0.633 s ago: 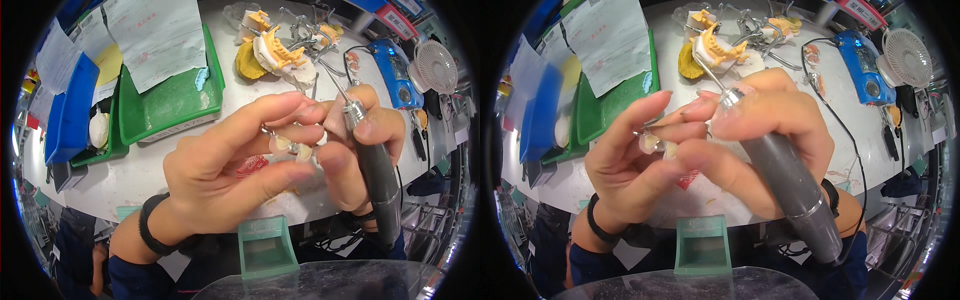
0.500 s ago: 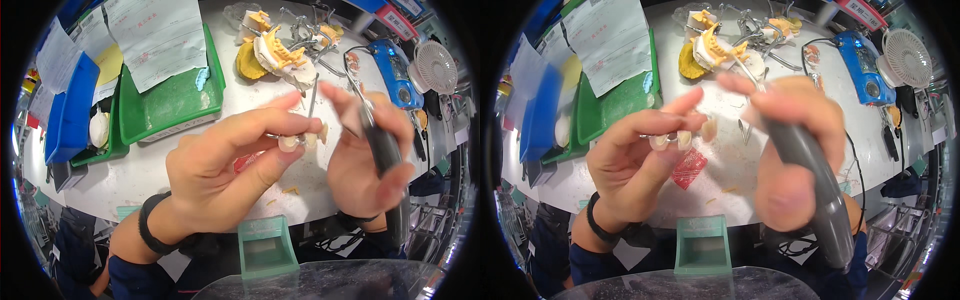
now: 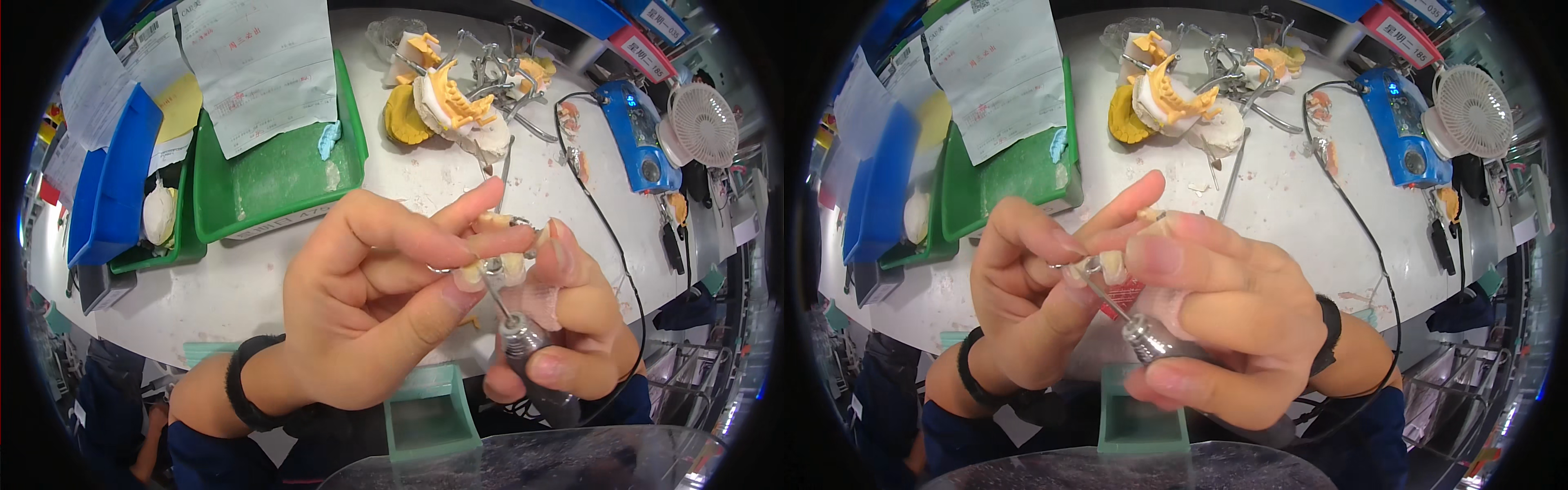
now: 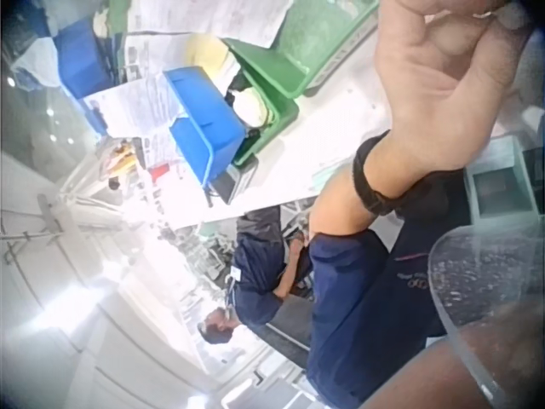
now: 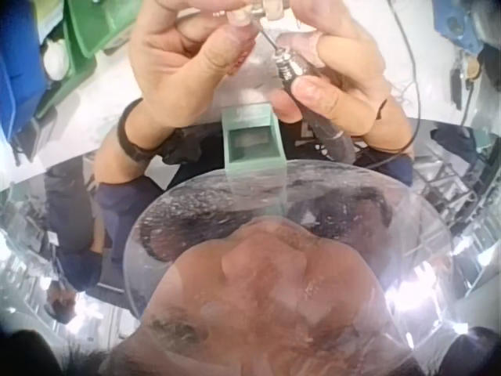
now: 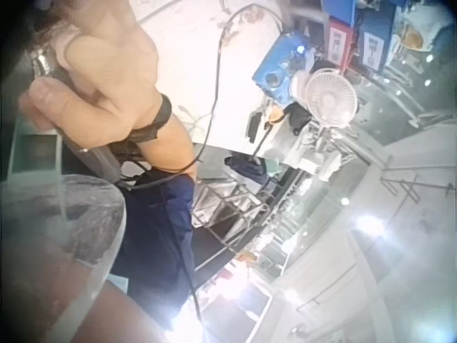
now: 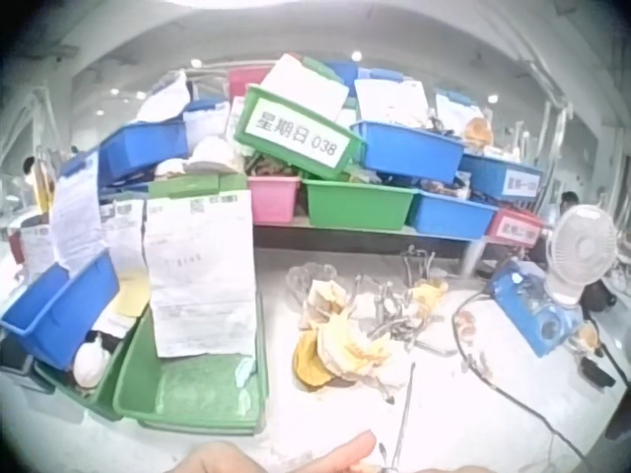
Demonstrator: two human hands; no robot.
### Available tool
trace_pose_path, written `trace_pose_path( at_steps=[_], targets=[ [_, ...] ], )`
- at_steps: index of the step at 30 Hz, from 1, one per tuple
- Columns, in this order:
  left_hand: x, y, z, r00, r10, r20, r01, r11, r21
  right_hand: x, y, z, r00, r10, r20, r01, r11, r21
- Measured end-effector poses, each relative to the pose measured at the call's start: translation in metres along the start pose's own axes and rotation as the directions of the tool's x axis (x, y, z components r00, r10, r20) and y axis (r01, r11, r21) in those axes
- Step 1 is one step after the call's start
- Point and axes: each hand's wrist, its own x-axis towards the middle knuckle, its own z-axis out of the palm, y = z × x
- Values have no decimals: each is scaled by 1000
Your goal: Grinding and refining a dental prosthesis using a rotary tool.
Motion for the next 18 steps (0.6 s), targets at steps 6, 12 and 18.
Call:
trace_pose_path(
  at_steps=[6,12,18],
  targets=[
    [0,-1,2,1000,-26,13,27,997,-76,3,-4,-12,979,82,189,-91,995,37],
    [0,-2,1,998,-58,2,58,995,-77,-8,-6,-3,978,186,88,-201,957,209],
    [-2,-2,3,995,-82,-48,74,985,-155,-1,8,-5,998,-28,58,19,991,135]
  ],
)
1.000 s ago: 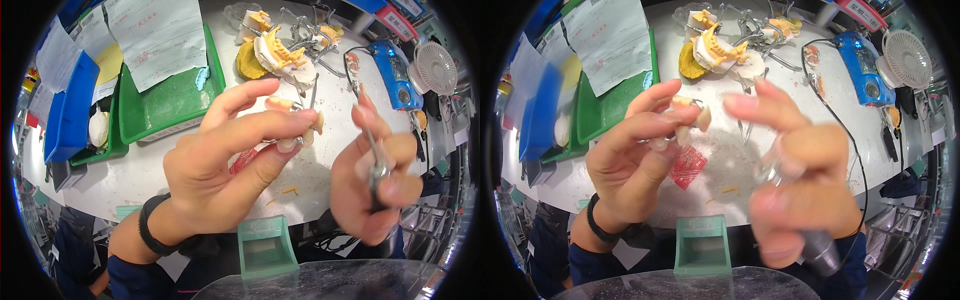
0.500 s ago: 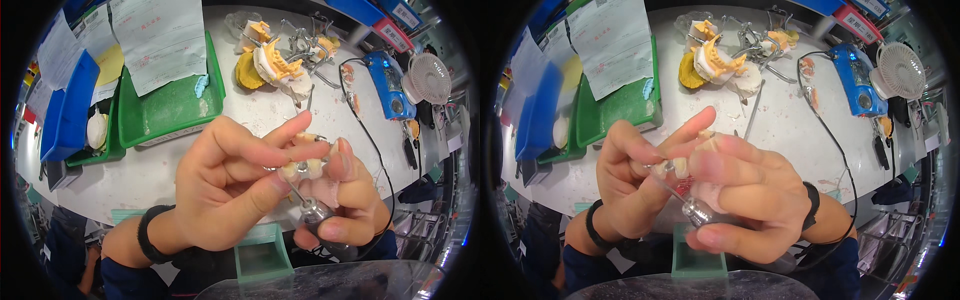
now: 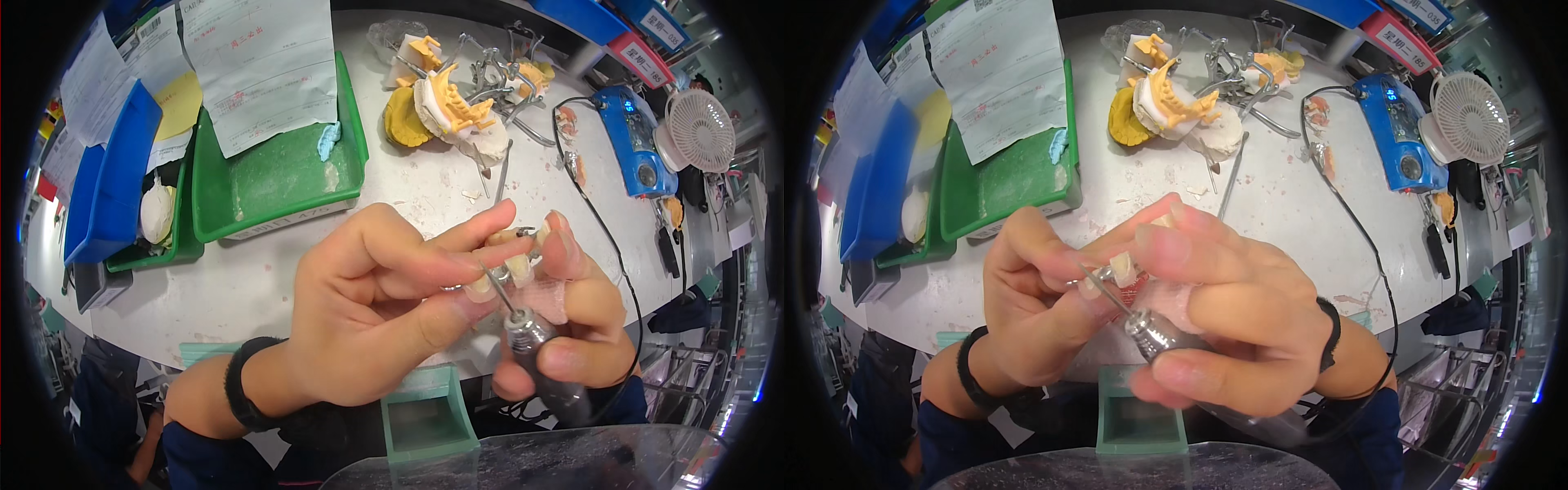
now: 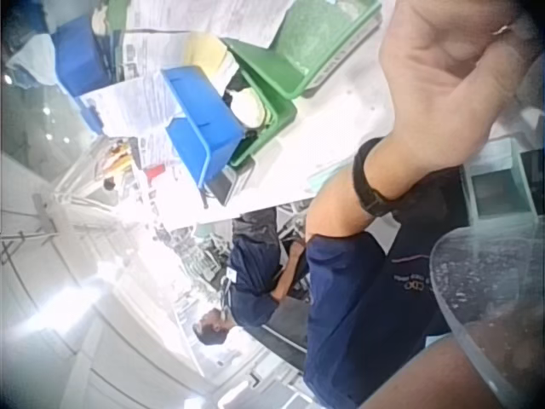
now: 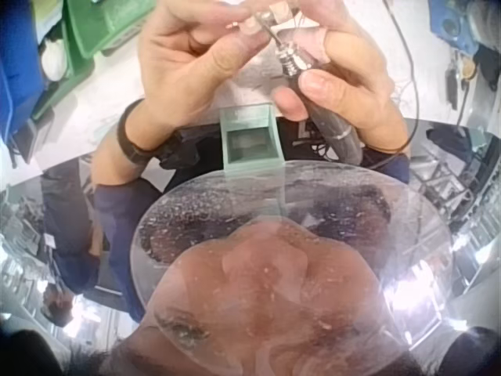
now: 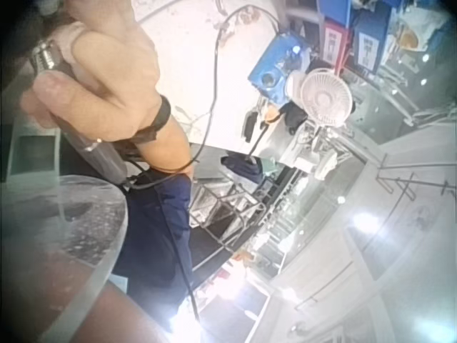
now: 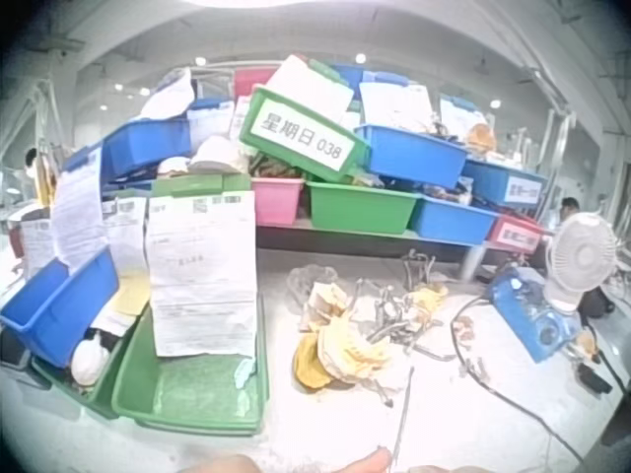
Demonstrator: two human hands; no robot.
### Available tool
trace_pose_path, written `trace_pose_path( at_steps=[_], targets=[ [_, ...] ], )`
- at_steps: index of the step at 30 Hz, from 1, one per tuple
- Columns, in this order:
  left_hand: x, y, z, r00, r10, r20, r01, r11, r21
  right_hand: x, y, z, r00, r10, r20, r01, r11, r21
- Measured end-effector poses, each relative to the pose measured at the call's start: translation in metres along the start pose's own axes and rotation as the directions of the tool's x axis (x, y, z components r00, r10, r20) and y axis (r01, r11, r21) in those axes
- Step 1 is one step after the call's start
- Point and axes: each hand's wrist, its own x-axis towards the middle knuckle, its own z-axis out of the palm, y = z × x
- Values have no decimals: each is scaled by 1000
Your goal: Grinding and refining a dental prosthesis using a rotary tool.
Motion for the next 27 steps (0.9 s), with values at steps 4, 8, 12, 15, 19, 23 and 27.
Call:
trace_pose_path(
  at_steps=[4,8,12,15,19,23,27],
  targets=[
    [0,4,2,999,-33,-14,33,999,-22,4,-7,0,996,88,15,-88,995,50],
    [-2,3,4,998,-53,-27,51,996,-71,0,-5,6,999,-17,-43,11,993,-118],
    [-6,-2,0,999,-33,9,34,981,-190,-1,-3,9,997,-47,-59,38,990,-138],
    [-6,-4,0,999,-13,52,27,957,-290,1,-8,6,998,-34,-45,28,990,-139],
    [-8,-3,-2,997,-32,74,52,955,-293,-1,-6,7,999,-27,-45,22,994,-107],
    [-3,6,11,991,-131,-40,118,965,-235,1,-10,2,999,-17,-36,13,995,-96],
    [-3,2,2,998,-39,45,46,983,-180,0,-9,3,999,-10,-33,8,998,-66]
  ],
)
